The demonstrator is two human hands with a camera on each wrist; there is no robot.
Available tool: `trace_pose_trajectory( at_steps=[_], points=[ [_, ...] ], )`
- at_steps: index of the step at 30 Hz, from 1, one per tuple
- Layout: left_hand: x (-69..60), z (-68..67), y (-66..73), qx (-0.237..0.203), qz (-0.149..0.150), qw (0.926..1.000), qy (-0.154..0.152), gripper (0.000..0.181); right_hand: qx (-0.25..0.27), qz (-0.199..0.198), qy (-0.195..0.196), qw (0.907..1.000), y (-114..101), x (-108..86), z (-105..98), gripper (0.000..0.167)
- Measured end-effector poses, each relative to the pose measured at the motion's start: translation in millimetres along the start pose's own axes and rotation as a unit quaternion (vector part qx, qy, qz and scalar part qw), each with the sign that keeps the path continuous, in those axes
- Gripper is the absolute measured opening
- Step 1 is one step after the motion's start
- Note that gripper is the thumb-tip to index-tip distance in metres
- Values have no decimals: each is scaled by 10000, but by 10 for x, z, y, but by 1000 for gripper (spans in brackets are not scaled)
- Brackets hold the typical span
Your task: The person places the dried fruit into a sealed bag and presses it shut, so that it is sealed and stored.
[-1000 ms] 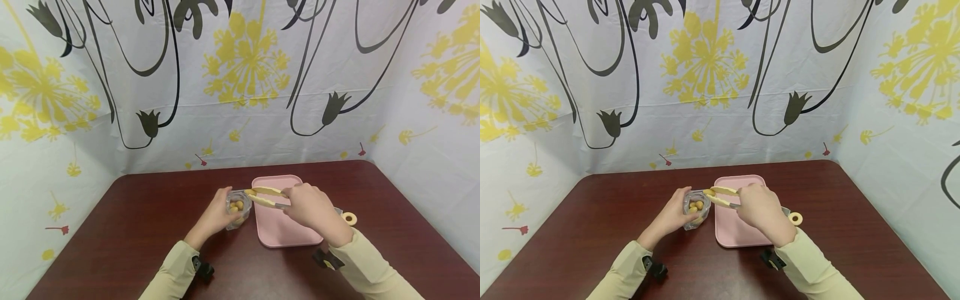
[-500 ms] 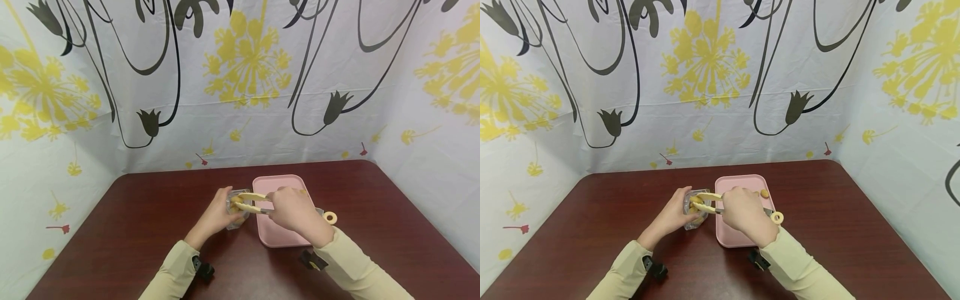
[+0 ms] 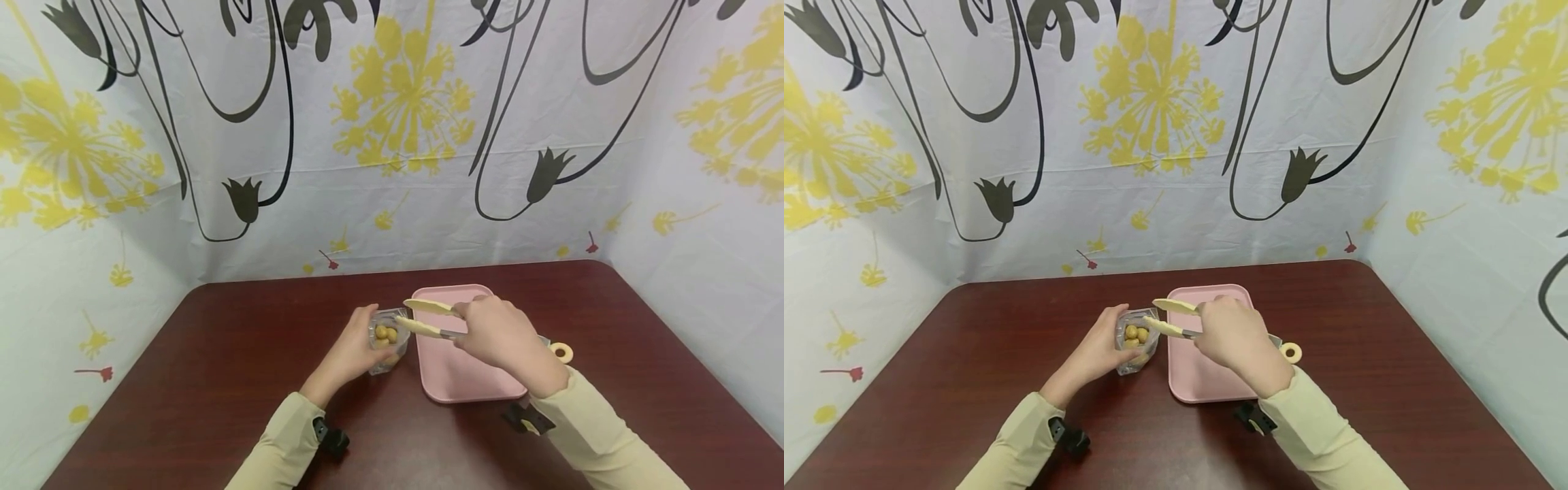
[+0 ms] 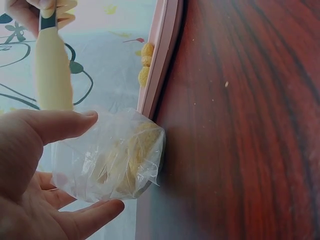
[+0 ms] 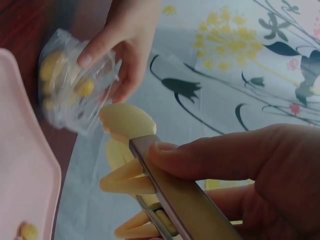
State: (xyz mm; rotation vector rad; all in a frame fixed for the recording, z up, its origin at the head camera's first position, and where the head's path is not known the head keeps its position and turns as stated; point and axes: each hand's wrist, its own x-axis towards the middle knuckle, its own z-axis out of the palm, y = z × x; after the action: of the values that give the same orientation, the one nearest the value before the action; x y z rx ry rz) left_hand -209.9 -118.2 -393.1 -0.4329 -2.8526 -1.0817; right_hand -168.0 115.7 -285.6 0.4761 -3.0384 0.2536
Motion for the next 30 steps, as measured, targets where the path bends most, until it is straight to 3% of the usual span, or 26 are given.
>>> trace_pose_trajectory(
  at_steps=[5,11,30],
  points=[
    [13,-1,-2,70,27,10000,21,86,94,82,98,9999,143,-31,-7,17],
    [29,5,-8,118,115,9998,104,84,-1,218,117,9997,309,-80,-8,28],
    [14,-28,22,70,211,9995,246,80,243,835,-75,9962,897,-280,13,13]
  ],
)
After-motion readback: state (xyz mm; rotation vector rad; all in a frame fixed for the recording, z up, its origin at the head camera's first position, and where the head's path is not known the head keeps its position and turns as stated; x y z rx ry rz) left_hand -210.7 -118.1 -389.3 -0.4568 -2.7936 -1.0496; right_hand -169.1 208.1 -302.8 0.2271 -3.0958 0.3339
